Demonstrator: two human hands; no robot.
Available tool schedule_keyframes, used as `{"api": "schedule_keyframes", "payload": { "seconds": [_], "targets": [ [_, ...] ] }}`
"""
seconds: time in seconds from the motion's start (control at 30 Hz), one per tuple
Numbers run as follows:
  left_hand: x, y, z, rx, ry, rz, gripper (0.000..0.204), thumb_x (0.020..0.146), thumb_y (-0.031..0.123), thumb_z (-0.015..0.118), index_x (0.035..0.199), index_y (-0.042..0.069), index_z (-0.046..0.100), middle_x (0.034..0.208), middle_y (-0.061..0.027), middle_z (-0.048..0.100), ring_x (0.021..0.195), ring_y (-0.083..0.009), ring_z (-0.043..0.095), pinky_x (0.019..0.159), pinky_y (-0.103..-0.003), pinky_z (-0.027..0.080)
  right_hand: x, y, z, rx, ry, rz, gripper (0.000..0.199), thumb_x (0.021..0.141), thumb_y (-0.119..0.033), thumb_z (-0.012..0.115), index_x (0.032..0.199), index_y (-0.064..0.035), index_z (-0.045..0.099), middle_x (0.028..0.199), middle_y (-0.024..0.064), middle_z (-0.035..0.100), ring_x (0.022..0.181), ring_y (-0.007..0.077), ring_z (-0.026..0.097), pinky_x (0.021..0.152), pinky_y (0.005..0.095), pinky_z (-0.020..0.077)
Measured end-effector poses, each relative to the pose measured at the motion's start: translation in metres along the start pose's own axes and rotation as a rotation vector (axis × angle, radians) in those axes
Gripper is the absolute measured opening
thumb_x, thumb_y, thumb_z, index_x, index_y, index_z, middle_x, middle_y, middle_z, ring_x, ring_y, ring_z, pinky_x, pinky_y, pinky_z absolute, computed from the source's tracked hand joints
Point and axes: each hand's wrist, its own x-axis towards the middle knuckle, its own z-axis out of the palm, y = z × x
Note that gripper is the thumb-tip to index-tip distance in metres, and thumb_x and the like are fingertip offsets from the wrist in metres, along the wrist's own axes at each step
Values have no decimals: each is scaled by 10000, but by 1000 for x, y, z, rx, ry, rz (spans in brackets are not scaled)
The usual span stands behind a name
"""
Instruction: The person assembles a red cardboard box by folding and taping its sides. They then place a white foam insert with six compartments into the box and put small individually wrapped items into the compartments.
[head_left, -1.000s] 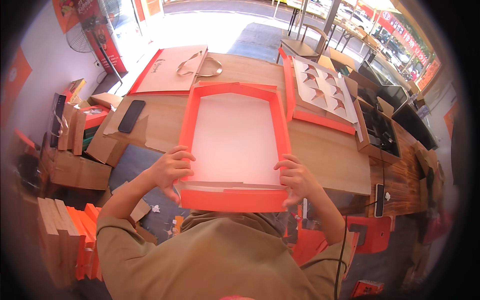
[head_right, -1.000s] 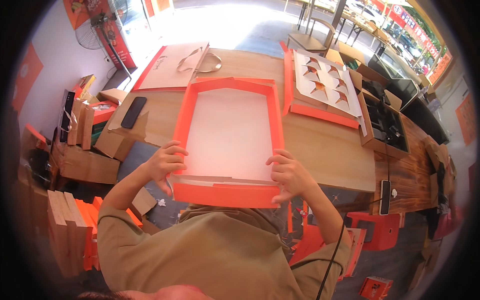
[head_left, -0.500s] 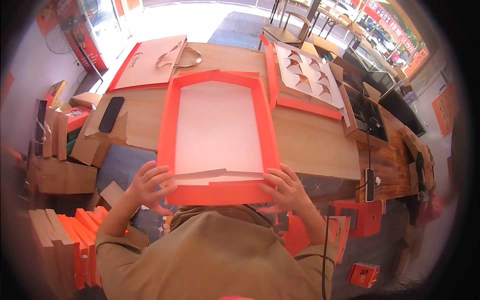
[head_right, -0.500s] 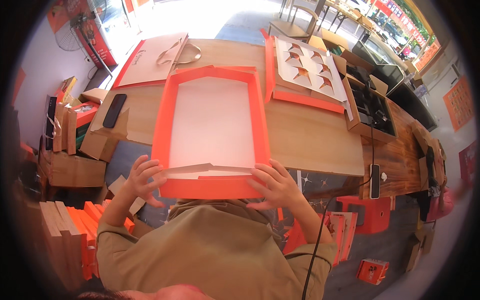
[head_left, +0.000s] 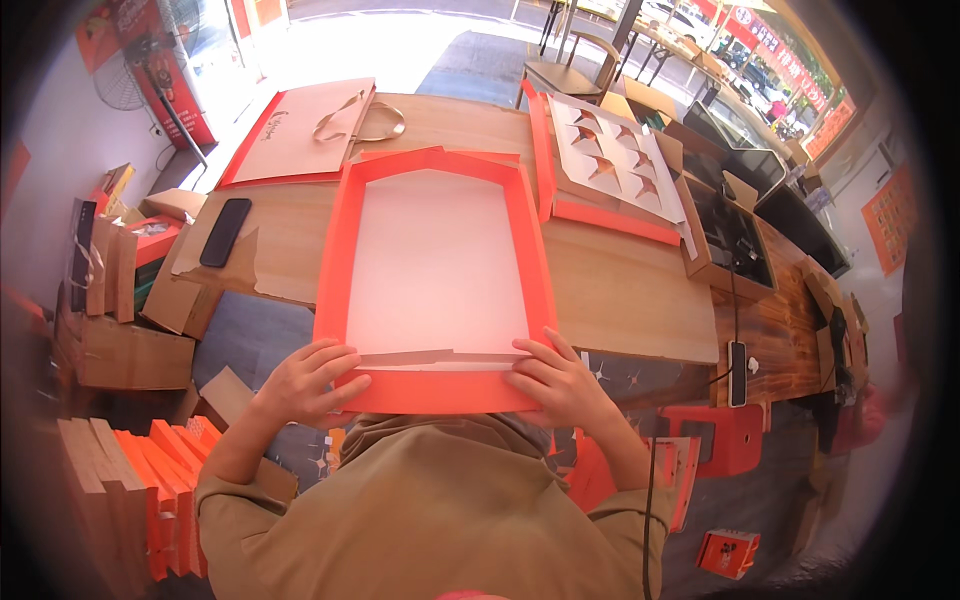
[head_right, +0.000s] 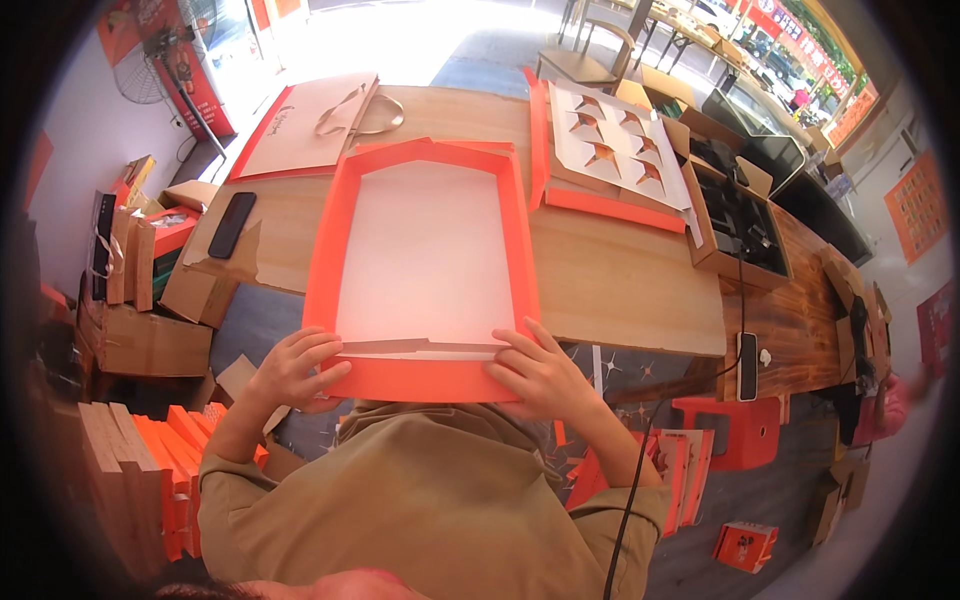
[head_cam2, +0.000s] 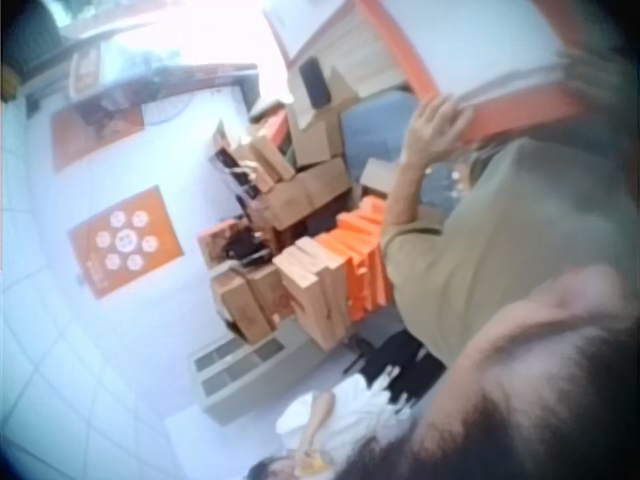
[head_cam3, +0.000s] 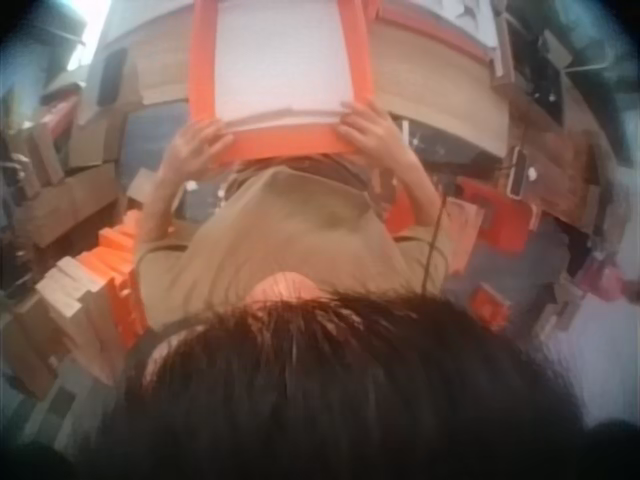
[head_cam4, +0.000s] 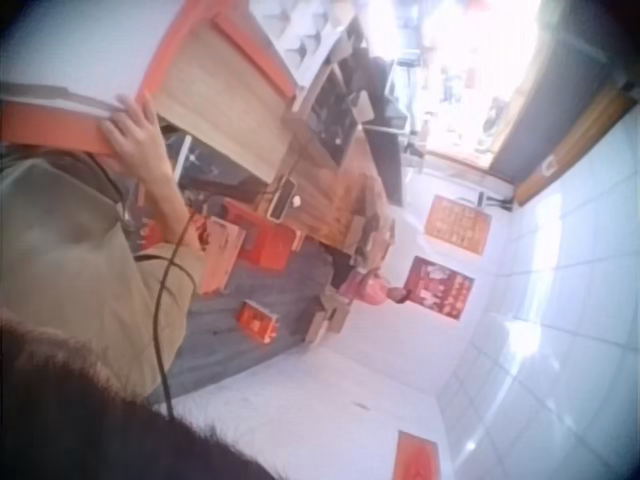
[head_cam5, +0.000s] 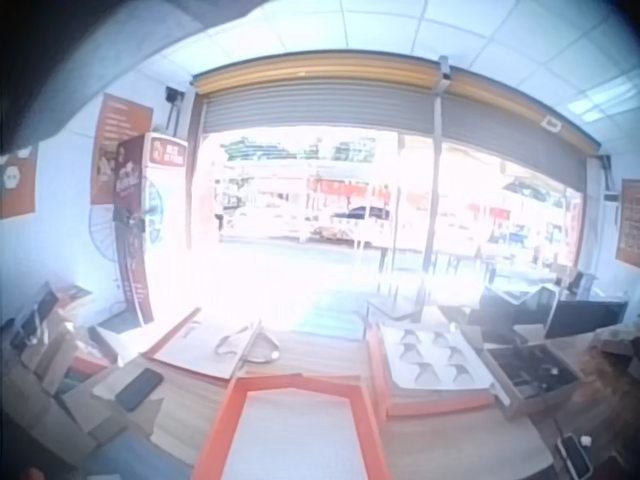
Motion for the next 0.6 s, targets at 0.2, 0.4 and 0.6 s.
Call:
{"api": "schedule_keyframes", "payload": {
  "seconds": [0.2,0.4,0.6],
  "targets": [
    [7,7,-4,84,-40,-55,555,777,407,847,1218,90,736,1320,-158,649,1172,-373,681,1029,-541,579,7,-3,-5,81,12,37,544,708,-344,937,1153,-101,739,1079,52,692,1330,313,612,1209,597,417],
    [6,17,-3,132,29,-134,567,829,520,806,1143,53,738,1355,-182,653,1249,-368,656,1066,-546,548,-1,-2,1,96,17,89,552,678,-378,964,1093,-98,729,1148,67,672,1310,319,606,1212,604,421],
    [-3,14,5,65,99,-133,476,786,402,896,872,82,554,1315,-195,679,1174,-393,695,1068,-559,555,-1,-4,3,77,172,52,457,703,-345,960,934,-97,655,1305,141,656,1311,336,621,1168,622,472]
  ]
}}
